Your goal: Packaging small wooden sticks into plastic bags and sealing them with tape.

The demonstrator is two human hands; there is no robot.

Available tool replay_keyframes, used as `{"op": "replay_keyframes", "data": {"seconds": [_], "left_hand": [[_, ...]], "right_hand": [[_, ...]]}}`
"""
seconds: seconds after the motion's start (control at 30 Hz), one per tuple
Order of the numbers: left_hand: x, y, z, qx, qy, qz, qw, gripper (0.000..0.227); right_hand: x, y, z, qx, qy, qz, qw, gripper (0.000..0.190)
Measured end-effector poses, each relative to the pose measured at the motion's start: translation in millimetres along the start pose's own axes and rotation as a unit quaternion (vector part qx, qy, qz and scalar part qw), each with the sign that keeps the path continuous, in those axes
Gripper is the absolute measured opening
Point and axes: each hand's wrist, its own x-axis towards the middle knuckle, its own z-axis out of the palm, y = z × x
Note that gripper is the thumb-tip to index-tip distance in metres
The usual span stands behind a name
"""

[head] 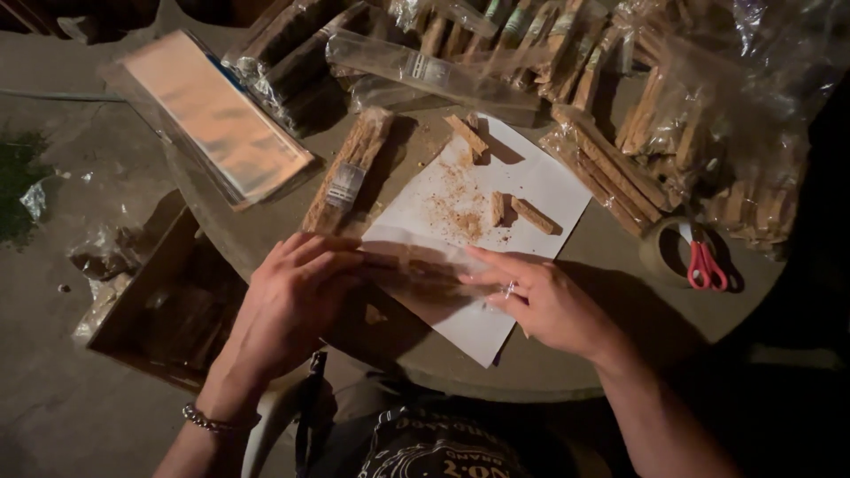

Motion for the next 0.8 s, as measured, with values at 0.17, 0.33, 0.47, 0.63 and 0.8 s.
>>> {"op": "replay_keyframes", "data": {"seconds": [0.17,0.33,0.47,0.63,0.8], "left_hand": [[9.2,1.3,17.1,0.034,-0.005,0.074,0.997,0.019],[6.8,0.6,28.0,0.074,-0.014,0.070,0.995,0.030],[-0.7,-2.2,37.4,0.099,-0.020,0.058,0.993,0.041],[-3.1,-6.9,38.9,0.094,-0.026,0.058,0.994,0.043],[-3.9,5.5,30.4,0.082,-0.008,0.062,0.995,0.042]], "right_hand": [[2.1,28.8,9.3,0.053,0.013,0.035,0.998,0.070],[-3.1,36.0,6.4,0.010,0.075,-0.003,0.997,0.065],[-8.1,27.9,-24.4,-0.166,0.264,-0.081,0.947,0.014],[21.8,88.3,-37.0,-0.170,0.302,-0.109,0.932,0.042],[35.2,104.4,-34.3,-0.224,0.308,-0.151,0.912,0.036]]}}
